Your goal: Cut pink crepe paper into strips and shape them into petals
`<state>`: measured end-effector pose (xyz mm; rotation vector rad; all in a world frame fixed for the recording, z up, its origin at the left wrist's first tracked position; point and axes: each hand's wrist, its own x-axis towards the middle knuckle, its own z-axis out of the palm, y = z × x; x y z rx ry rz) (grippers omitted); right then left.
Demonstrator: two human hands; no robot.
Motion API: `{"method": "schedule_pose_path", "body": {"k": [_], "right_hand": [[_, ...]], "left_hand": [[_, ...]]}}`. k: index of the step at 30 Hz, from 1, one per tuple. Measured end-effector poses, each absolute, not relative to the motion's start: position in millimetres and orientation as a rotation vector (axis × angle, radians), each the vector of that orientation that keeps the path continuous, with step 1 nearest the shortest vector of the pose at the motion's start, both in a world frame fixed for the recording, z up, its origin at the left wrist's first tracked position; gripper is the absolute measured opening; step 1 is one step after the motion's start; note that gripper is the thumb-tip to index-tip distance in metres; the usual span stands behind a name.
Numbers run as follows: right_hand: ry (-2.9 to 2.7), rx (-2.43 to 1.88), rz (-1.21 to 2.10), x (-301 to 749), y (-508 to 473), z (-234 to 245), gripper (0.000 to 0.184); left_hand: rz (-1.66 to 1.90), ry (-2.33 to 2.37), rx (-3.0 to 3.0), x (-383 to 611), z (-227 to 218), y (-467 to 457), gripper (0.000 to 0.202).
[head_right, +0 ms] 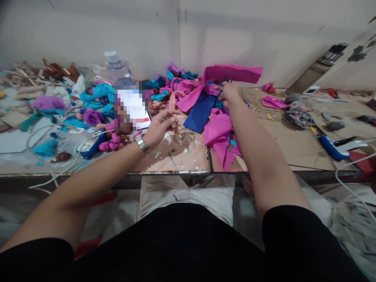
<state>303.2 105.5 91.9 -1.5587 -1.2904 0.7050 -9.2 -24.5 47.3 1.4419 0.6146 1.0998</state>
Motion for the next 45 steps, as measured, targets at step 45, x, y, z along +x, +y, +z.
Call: {"method": "schedule_pose_path", "body": {"k": [45], "right_hand": [[-2.668, -1.519, 0.790, 316.3, -19.9, 118.8, 0.021]], "left_hand": [[0.747, 0.750, 2.229, -56.6, 53.6, -34.8, 0.028]]}}
